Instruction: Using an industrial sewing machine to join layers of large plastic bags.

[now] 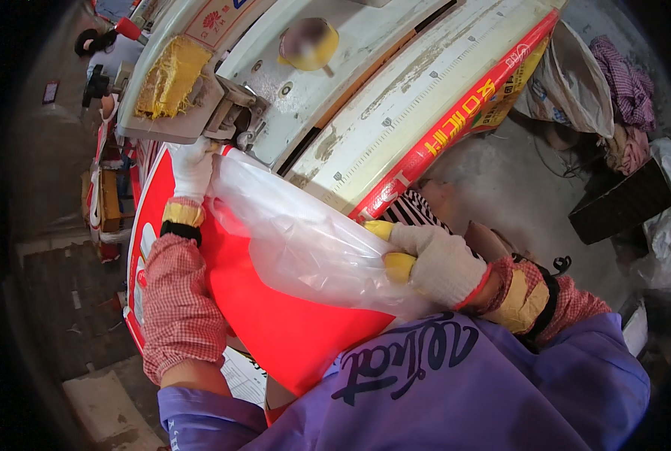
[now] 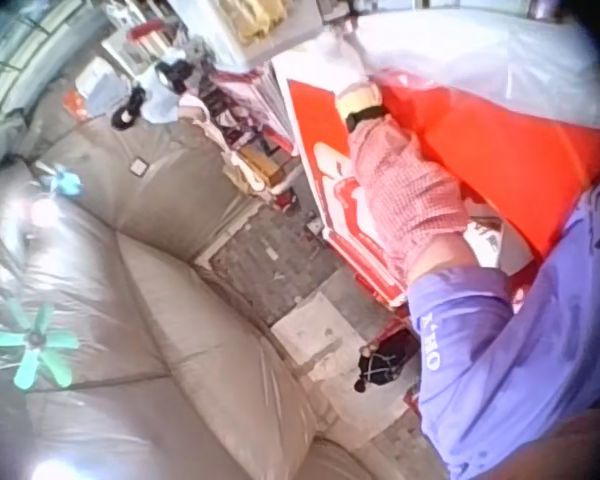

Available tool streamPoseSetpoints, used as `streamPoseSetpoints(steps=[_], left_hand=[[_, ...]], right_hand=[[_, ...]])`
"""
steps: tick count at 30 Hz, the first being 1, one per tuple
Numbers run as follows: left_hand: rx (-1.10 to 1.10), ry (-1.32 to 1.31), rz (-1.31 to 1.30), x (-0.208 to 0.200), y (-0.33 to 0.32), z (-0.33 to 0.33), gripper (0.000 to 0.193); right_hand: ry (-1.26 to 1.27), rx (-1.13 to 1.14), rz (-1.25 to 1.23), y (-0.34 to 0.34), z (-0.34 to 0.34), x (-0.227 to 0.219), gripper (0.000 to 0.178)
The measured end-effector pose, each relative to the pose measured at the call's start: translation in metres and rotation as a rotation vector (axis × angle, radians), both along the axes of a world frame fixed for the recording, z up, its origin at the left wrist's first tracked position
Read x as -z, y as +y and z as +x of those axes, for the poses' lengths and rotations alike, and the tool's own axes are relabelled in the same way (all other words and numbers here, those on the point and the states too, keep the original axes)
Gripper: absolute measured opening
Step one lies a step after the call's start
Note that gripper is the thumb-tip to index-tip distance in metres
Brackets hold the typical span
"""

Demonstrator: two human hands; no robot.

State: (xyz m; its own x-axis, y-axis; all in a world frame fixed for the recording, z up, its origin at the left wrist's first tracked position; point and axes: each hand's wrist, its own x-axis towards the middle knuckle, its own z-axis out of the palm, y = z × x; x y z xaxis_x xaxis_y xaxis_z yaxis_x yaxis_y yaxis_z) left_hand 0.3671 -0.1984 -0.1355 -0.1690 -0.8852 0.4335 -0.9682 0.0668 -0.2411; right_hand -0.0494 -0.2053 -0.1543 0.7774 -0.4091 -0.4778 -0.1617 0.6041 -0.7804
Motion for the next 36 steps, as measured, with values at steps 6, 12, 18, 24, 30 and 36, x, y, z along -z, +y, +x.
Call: streamPoseSetpoints(steps=[6, 12, 18, 24, 30, 36], left_hand=[[-0.202, -0.026, 0.341, -0.019, 0.011, -0.011, 0.016], [-0.234, 0.11, 0.505, -0.025, 0.021, -0.032, 0.016], [-0.252, -0.03, 0.319, 0.011, -0.015, 0.035, 0.017], [-0.305, 0.499, 0.011, -0.059, -0.047, 0.146, 0.027], [-0.493, -0.051, 0.274, -0.138, -0.031, 0.041, 0.013], [-0.069, -0.473, 0.612, -0.16, 0.0, -0.174, 0.009]], right_hand=[[0.358, -0.33, -0.74, -0.007, 0.001, -0.043, 0.038], [0.362, -0.477, -0.658, -0.003, -0.014, -0.037, 0.048], [0.308, -0.564, -1.439, 0.002, 0.039, -0.004, 0.029], [0.04, 0.008, -0.857, -0.02, 0.218, 0.07, 0.023], [0.188, -0.394, -1.611, -0.049, 0.226, -0.014, 0.017], [-0.107, -0.771, -1.698, -0.108, 0.257, 0.01, 0.024]])
